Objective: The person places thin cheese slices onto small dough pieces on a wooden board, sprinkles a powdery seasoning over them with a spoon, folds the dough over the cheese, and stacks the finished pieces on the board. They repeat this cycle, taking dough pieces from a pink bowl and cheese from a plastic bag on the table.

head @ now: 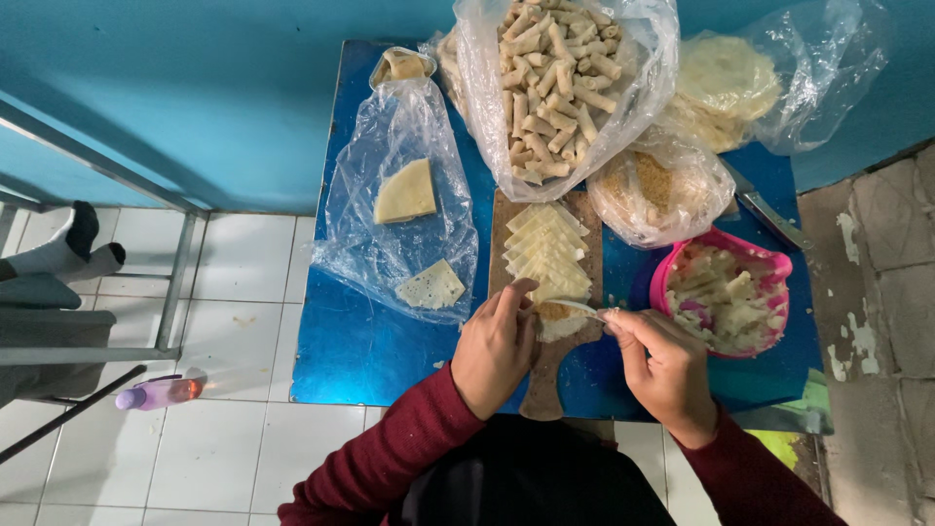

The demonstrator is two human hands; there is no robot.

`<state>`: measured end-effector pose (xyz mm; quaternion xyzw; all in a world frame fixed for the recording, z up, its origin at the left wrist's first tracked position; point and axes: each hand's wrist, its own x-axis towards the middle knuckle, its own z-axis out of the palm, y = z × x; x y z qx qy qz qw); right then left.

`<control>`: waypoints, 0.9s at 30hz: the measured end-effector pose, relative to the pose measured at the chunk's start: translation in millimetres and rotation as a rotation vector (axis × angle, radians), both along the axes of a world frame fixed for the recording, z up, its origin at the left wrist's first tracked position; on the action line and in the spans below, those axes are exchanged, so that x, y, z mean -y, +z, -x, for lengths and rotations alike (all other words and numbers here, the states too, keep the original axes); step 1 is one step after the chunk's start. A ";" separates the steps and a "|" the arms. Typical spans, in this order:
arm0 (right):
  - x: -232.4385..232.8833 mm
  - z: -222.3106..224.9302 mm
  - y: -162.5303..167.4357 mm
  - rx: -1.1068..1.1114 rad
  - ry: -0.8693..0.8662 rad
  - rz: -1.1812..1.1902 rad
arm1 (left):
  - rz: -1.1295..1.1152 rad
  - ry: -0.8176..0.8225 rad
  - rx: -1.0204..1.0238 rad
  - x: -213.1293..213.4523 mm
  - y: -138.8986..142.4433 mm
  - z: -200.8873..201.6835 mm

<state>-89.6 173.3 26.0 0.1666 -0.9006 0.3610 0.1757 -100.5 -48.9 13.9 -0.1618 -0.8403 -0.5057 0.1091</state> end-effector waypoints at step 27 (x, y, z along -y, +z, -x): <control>-7.7 34.9 42.0 -0.153 -0.110 -0.298 | 0.033 -0.030 -0.071 -6.6 -1.9 1.3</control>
